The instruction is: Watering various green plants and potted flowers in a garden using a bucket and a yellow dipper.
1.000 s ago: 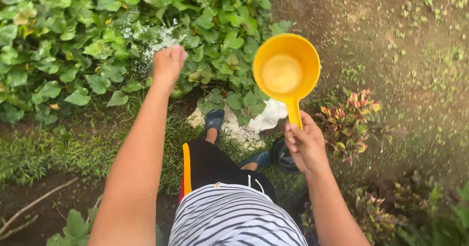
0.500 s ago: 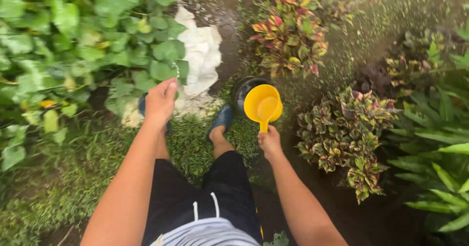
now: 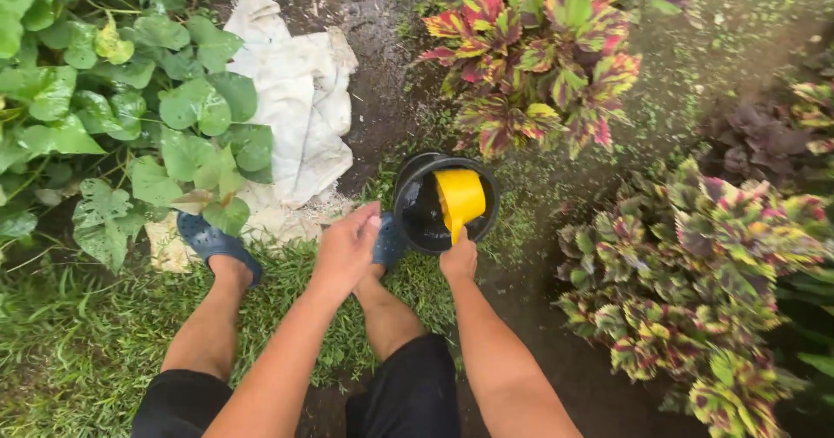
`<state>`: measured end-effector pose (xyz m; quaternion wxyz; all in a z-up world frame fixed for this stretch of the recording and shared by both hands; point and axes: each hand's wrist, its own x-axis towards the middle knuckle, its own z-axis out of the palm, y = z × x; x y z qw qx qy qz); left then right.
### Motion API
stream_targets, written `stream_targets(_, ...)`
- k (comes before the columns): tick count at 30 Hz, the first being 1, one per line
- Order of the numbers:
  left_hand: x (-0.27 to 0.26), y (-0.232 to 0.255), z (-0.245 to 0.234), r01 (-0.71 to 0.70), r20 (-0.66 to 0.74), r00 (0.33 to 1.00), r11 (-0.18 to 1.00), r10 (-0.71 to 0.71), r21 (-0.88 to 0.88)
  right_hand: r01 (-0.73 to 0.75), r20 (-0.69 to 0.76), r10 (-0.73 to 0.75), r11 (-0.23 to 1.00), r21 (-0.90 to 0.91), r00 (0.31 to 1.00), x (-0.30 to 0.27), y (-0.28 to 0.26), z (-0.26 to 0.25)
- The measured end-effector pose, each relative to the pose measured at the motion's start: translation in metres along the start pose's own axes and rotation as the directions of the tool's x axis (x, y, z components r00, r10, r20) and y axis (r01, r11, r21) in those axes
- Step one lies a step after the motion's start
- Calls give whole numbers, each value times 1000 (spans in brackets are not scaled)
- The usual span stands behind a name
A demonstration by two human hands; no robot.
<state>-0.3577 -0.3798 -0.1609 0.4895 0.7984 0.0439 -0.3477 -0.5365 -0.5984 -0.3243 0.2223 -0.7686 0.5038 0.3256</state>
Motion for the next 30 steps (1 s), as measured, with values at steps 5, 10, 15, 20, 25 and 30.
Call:
stream_targets(5,2,-6,-3,-1,-12,1000,1000,1,20,5,90,-41,930,367,995,23,19,35)
stream_targets(10,-16,13,-31,12,-14,1000,1000,-11,3,-509,524,-217,124,852,824,-8,69,3)
stream_targets(15,-38,18,-58,-49,-74,996,993,41,-111,-419,431,-341,113,901,836,-130,73,-82)
stream_targets(20,-43,69,-110,-98,-146,988,929,48,-356,-185,250,-361,205,961,898,-267,-7,-192)
stream_targets(25,1,137,-179,-220,-380,906,974,187,-45,194,-46,-387,352,916,921,-410,-154,-291)
stream_targets(30,56,225,-289,-172,-436,887,985,152,-5,467,-219,-552,361,807,805,-515,-298,-353)
